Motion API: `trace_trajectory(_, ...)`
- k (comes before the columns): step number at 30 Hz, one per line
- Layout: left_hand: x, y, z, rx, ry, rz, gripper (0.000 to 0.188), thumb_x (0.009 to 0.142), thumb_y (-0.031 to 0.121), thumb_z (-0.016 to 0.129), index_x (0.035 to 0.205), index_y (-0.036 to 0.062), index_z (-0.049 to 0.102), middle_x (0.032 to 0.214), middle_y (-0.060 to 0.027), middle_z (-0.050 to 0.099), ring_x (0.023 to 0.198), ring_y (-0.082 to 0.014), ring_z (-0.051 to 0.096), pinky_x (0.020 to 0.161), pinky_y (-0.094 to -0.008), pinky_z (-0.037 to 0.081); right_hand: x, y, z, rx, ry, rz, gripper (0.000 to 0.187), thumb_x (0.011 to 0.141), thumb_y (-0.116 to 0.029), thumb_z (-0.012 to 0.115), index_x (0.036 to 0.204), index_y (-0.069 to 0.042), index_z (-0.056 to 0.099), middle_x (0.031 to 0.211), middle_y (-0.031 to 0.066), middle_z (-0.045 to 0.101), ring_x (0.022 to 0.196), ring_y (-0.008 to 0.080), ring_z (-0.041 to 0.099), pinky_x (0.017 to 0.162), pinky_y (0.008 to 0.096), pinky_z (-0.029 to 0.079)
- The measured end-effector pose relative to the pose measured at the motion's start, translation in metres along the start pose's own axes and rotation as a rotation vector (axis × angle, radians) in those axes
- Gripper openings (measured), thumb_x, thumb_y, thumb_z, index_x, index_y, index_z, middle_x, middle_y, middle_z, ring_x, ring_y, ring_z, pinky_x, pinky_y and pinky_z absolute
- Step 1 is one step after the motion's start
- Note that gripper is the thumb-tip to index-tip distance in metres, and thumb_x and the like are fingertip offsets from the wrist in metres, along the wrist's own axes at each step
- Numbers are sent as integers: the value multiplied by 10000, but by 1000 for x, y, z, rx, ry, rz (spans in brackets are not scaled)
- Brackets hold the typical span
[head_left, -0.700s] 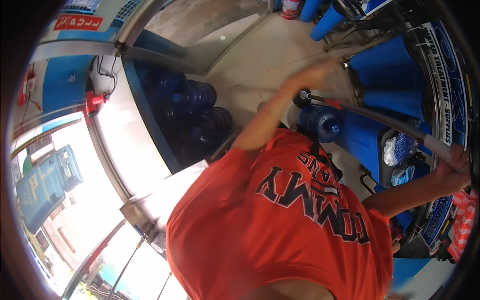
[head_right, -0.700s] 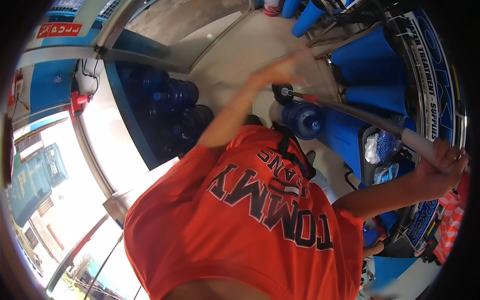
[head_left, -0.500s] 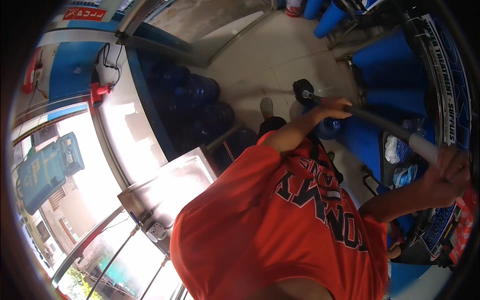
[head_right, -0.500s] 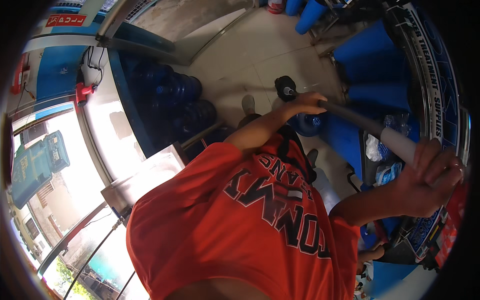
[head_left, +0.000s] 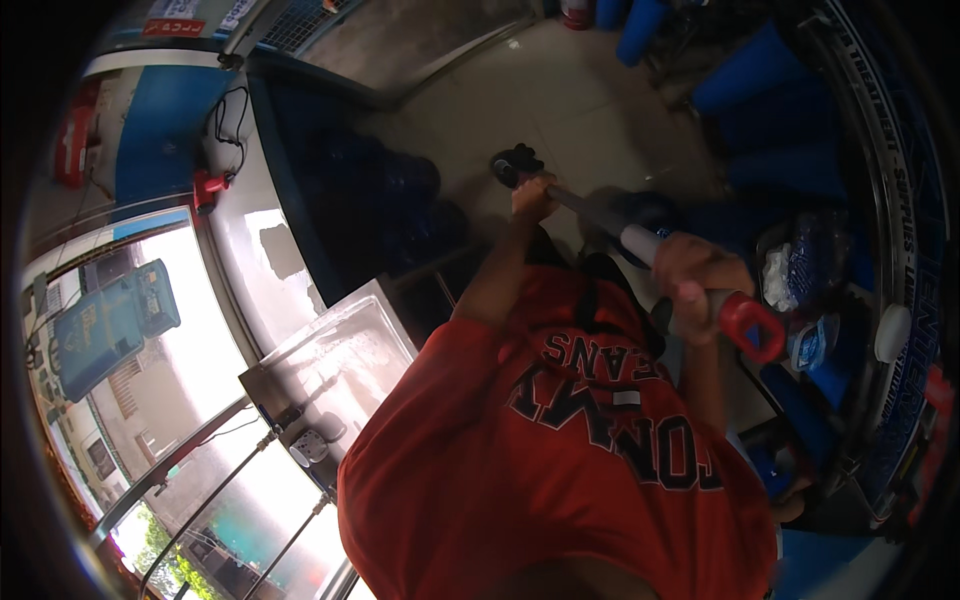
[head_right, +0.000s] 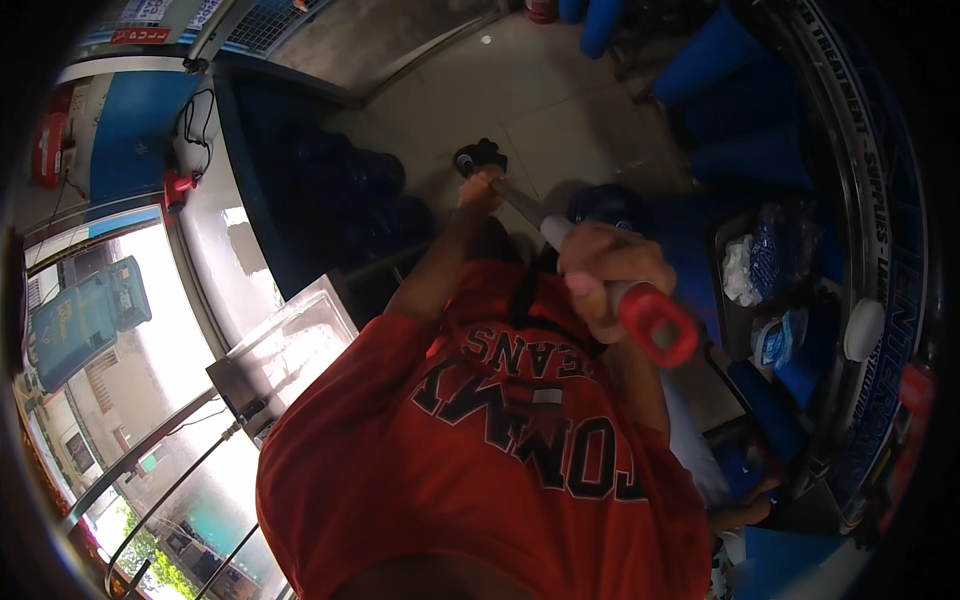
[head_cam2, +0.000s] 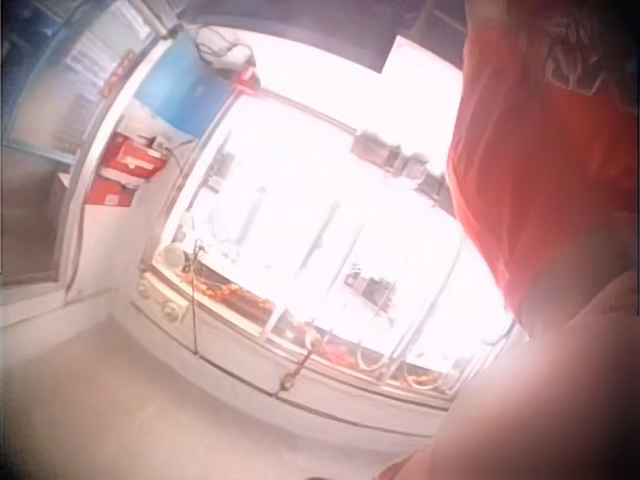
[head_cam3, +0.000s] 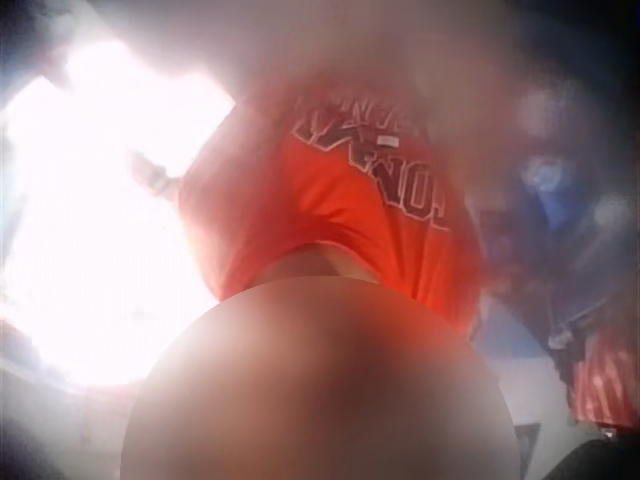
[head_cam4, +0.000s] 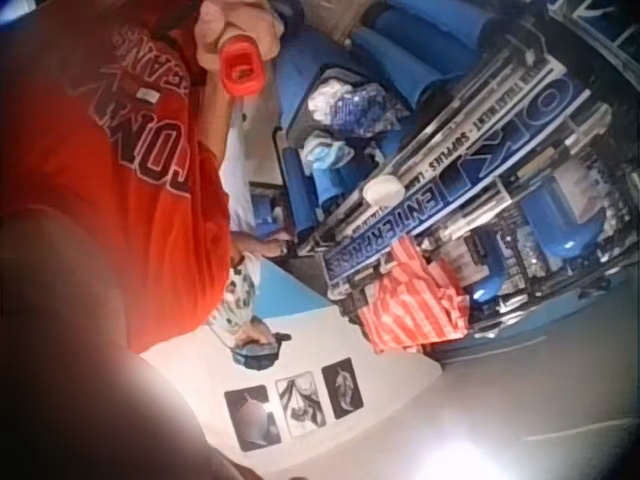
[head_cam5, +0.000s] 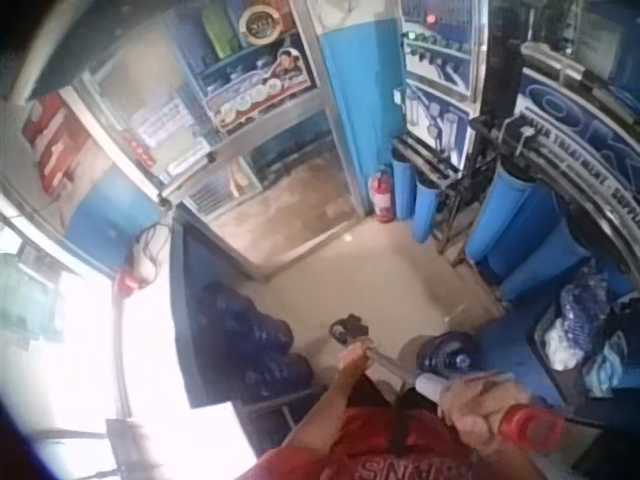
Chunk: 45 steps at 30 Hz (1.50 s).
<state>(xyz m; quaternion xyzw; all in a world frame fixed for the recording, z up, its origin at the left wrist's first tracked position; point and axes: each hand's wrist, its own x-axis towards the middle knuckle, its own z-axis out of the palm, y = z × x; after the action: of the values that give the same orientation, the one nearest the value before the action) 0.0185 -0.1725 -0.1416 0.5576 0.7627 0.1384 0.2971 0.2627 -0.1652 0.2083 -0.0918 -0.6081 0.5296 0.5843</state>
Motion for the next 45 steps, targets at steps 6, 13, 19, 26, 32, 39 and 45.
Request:
trace_trajectory(6, 18, -68, -65, -75, 117, -497, 908, 810, 519, 774, 1445, 35, 340, 1393, -219, 546, 1240, -399, 591, 1000, -489, 509, -1, 91, 30, 70, -27, 154, 107, 884, 60, 611, 821, -13, 564, 793, 113, 635, 685, 170, 611, 689, 339, 533)
trace_trajectory(13, 49, -117, -135, -189, 322, -369, 988, 784, 406, 820, 1511, 28, 269, 1487, -247, 437, 1345, -405, 485, 1073, -467, 458, 23, 222, 62, -21, -202, 318, 168, 949, 36, 552, 795, -22, 517, 817, 85, 603, 837, 186, 613, 1035, 427, 476)
trace_trajectory(19, 107, -196, -180, -205, 425, -275, 914, 760, 297, 825, 1497, 70, 333, 1496, -232, 427, 1358, -413, 465, 1120, -470, 415, 78, 293, 140, -17, -410, 255, 171, 851, 111, 642, 802, -12, 533, 789, 92, 614, 742, 198, 599, 812, 331, 508)
trace_trajectory(26, 168, -164, -195, -225, 443, 393, 209, 793, 123, 776, 986, 113, 694, 1041, -109, 687, 1031, -323, 632, 929, -433, 492, 195, 195, 137, -162, -381, 375, 145, 803, 123, 620, 773, -5, 560, 734, 101, 625, 712, 239, 639, 806, 430, 540)
trace_trajectory(32, 197, -78, -186, -665, 131, 261, 141, 778, 114, 756, 909, 108, 705, 941, -94, 658, 995, -320, 634, 881, -426, 490, 249, 147, 160, -367, -491, 435, 145, 724, 3, 720, 719, -9, 575, 687, 98, 612, 697, 278, 644, 850, 463, 545)
trace_trajectory(39, 287, -28, -151, -606, 145, 379, 146, 785, 203, 747, 914, 149, 706, 952, -75, 667, 1004, -282, 663, 835, -419, 536, 265, 168, 155, -472, -584, 304, 253, 646, -152, 826, 733, -42, 615, 654, 76, 589, 620, 256, 631, 743, 437, 559)
trace_trajectory(45, 371, 39, -127, -373, 121, 288, 275, 780, 413, 760, 915, 175, 725, 946, -58, 692, 985, -276, 683, 846, -428, 547, 268, 185, 91, -396, -81, 141, 284, 927, -218, 618, 705, -55, 551, 565, 63, 529, 460, 169, 523, 500, 355, 468)
